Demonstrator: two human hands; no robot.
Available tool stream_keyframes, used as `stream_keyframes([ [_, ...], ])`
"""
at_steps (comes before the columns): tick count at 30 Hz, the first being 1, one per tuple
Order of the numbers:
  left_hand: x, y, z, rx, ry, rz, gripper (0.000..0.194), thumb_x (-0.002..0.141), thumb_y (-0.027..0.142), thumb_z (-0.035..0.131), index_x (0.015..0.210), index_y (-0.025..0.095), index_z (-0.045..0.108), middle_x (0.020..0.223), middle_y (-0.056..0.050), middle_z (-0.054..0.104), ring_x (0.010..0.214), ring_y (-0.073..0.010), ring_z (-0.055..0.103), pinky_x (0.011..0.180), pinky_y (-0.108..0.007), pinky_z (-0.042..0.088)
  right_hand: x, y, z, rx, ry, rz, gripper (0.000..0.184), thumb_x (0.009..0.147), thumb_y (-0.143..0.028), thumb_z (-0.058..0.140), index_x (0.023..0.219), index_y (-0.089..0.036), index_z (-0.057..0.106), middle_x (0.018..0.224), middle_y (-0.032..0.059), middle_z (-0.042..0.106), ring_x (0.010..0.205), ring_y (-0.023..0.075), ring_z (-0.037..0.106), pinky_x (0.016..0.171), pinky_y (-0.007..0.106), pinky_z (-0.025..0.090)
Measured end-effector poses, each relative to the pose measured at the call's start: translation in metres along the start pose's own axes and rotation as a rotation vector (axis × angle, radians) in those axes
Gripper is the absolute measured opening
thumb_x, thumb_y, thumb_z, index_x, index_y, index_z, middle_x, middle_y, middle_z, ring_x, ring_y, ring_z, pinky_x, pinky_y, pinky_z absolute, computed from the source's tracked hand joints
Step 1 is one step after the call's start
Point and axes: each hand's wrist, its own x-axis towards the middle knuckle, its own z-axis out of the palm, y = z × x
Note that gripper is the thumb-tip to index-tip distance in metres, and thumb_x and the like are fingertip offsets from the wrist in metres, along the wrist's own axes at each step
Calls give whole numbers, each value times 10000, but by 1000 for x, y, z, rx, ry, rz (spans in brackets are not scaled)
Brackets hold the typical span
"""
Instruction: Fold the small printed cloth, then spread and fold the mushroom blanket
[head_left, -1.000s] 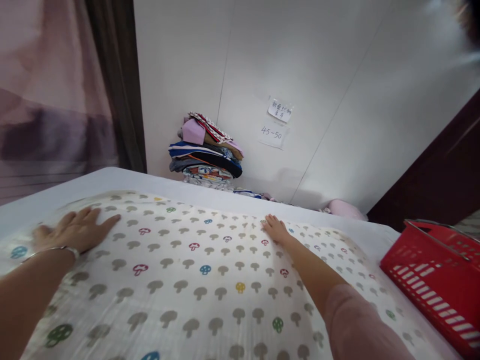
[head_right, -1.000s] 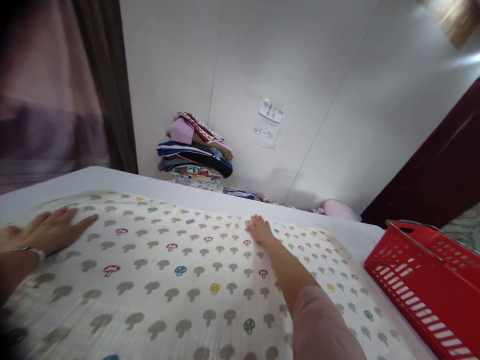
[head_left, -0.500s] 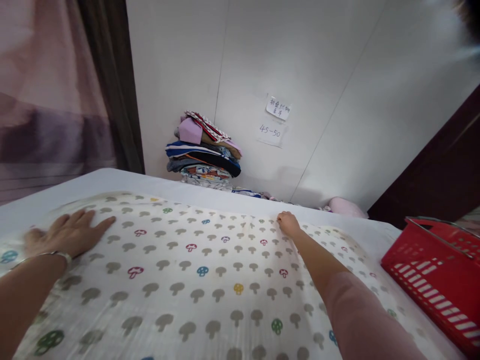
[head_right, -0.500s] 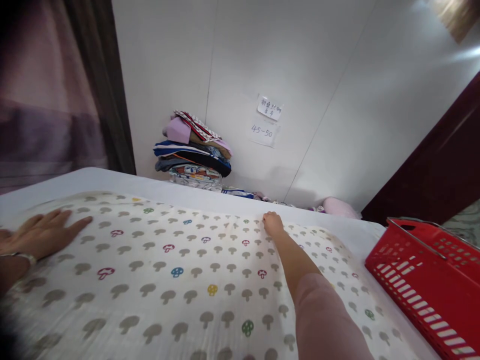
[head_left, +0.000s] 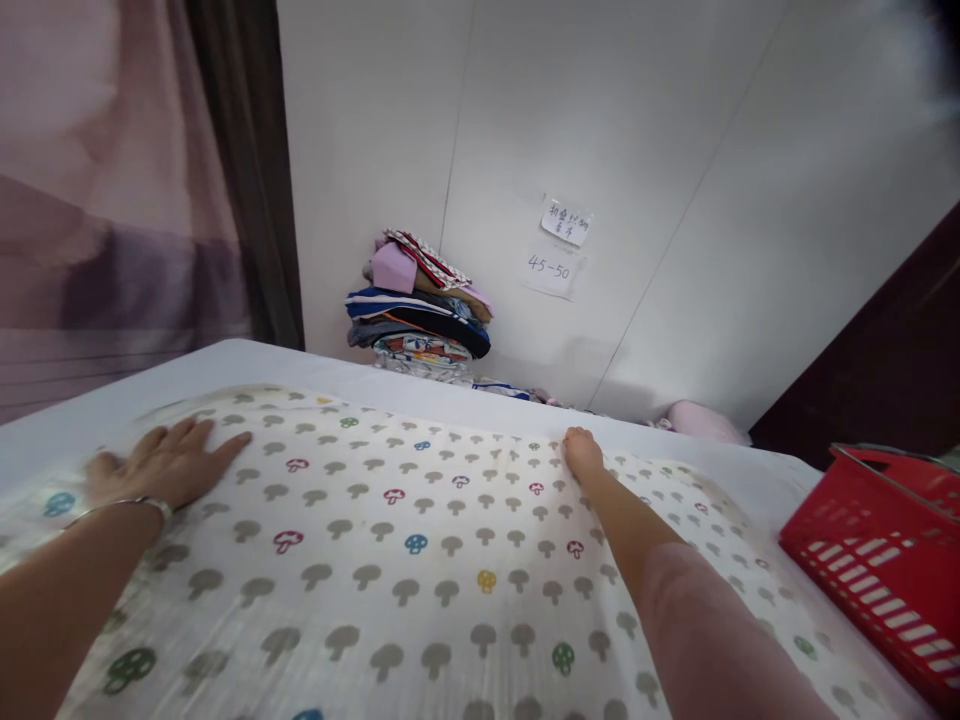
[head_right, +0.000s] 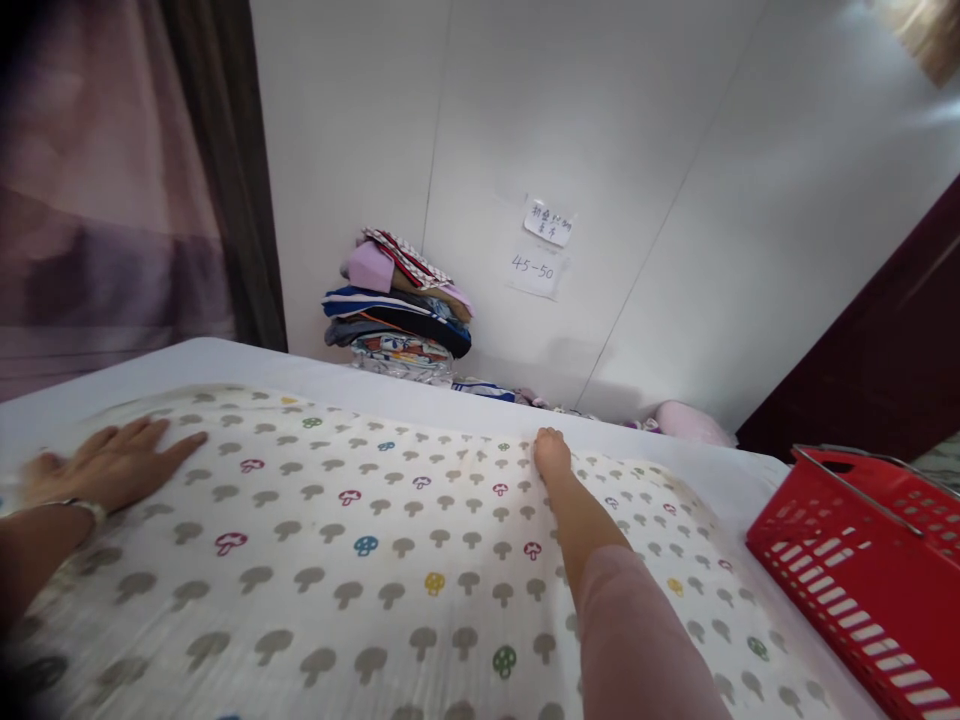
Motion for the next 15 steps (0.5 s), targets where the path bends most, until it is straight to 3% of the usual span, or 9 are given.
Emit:
stream_keyframes([
  [2,-8,8,-10,17,-23,-86,798,772,668,126,1419,207,198,1507,-35,133,1368,-247,111,1050,-537,99,0,-3,-3,15,-14,-27,296,852,-115,370,1047,-151,590,1066,117,577,1019,220,472,781,282,344],
  [4,-15,14,-17,22,-37,-105,794,777,665,108,1416,205,212,1509,-10,111,1372,-214,101,1064,-507,98,-1,-12,-7,33,-27,-89,307,838,-116,395,1064,-172,595,1078,94,587,1022,206,474,795,270,331],
  [10,-16,16,-18,-16,-43,-109,782,786,658,141,1414,198,216,1508,6,94,1371,-223,97,1057,-519,112,-6,-55,-15,100,-64,-324,259,878,-296,410,906,-226,658,995,29,615,984,168,480,792,238,306],
  [15,-14,15,-15,-37,-5,-98,783,785,662,188,1406,187,239,1501,-18,147,1362,-238,133,1044,-540,135,-2,-72,-16,118,-82,-349,217,853,-316,474,926,-239,663,1016,18,604,969,161,486,773,234,304],
])
